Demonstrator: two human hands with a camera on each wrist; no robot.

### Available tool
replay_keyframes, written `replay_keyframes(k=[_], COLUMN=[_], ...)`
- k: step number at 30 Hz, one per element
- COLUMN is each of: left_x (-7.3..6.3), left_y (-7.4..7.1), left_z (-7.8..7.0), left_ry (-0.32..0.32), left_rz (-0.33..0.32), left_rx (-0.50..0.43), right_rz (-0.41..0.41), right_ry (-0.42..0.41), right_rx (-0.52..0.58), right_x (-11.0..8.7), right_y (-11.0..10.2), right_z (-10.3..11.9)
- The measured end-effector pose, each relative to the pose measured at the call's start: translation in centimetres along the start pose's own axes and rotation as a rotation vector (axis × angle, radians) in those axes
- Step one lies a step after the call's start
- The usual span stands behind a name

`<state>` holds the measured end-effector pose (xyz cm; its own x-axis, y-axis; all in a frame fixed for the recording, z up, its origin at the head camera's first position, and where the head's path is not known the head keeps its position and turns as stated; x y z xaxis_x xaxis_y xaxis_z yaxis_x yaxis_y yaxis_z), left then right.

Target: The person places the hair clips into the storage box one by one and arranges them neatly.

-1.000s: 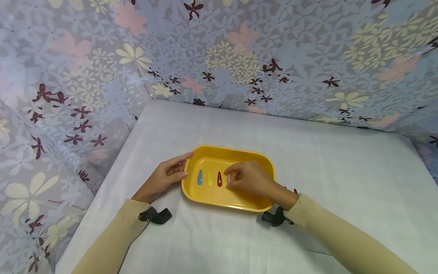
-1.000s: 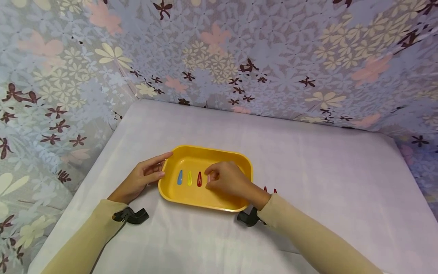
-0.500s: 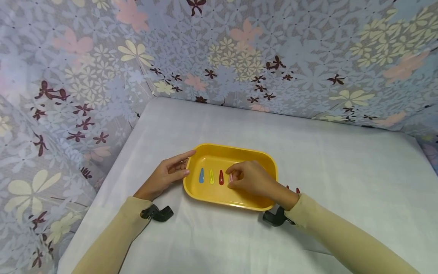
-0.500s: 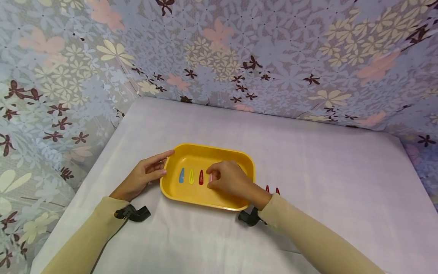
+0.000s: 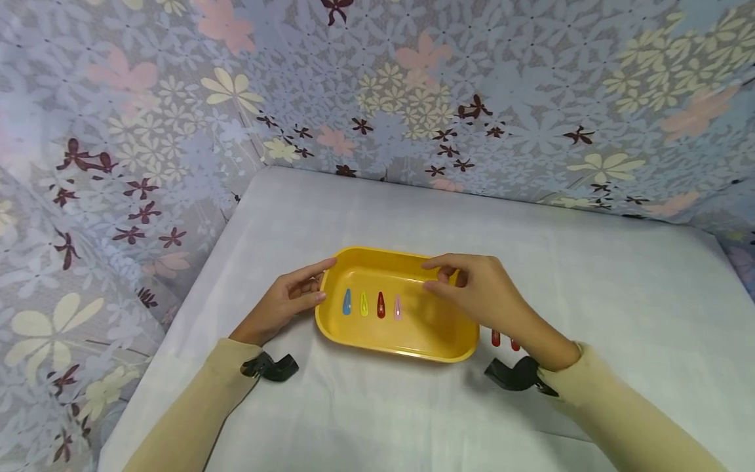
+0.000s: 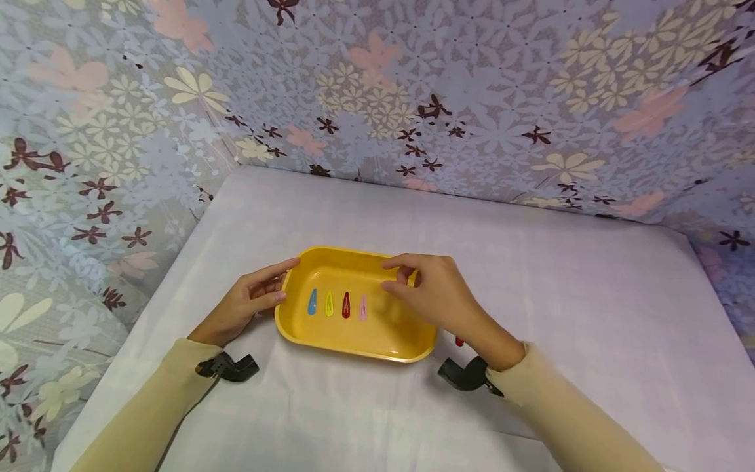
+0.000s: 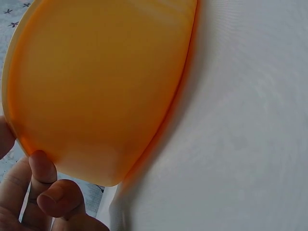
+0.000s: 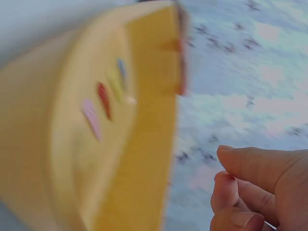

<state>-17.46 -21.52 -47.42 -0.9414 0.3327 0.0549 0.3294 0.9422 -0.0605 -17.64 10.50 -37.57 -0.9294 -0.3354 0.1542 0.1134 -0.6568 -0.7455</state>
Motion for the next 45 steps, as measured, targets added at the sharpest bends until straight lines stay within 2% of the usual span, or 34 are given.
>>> replay_keyframes(k=[5, 9, 14, 18, 21, 24, 32, 38, 45], left_x=[0.0, -0.1, -0.2, -0.3, -0.4, -0.4, -0.4, -0.4, -0.3], left_y=[0.1, 0.1, 0.0, -0.1, -0.1, -0.1, 0.2, 0.1, 0.1], left_z=[-0.3, -0.4, -0.2, -0.5, -0.6, -0.5, -0.4, -0.2, -0.4], left_ry=[-0.002, -0.006, -0.005, 0.007, 0.008, 0.004, -0.001, 0.002, 0.007], left_rz=[0.004, 0.000, 0.003, -0.002, -0.009, -0.008, -0.001, 0.006, -0.004], left_rx=[-0.004, -0.001, 0.008, 0.009, 0.002, -0.004, -0.016, -0.008, 0.000], right_rz=[-0.109, -0.148, -0.136, -0.156, -0.176, -0.186, -0.216, -0.217, -0.215], right_ry=[0.047, 0.166, 0.317, 0.367, 0.383, 0.383, 0.301, 0.257, 0.162], right_rx=[0.018, 0.039, 0.052, 0.069, 0.079, 0.077, 0.073, 0.066, 0.035], right_x=[-2.7, -5.2, -8.6, -10.6, -11.5, -12.0, -12.8, -12.8, -12.4], right_y=[-4.1, -5.6, -5.2, -4.2, -3.6, -3.2, -2.6, -2.0, -1.8], right_z=[-1.5, -4.4, -9.0, -11.9, -13.2, -14.0, -14.3, -14.2, -14.1])
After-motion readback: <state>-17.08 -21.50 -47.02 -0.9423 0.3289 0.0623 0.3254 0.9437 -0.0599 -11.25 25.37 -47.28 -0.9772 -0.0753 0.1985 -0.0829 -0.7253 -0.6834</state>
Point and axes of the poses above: each hand's wrist, its own x-axis towards the middle knuckle, its own y-axis out of the palm, z = x × y, the point moved 4 cm from there along x, towards the middle knuckle, and after that the axes turned 5 degrees about -z, right-handed, at the moved point
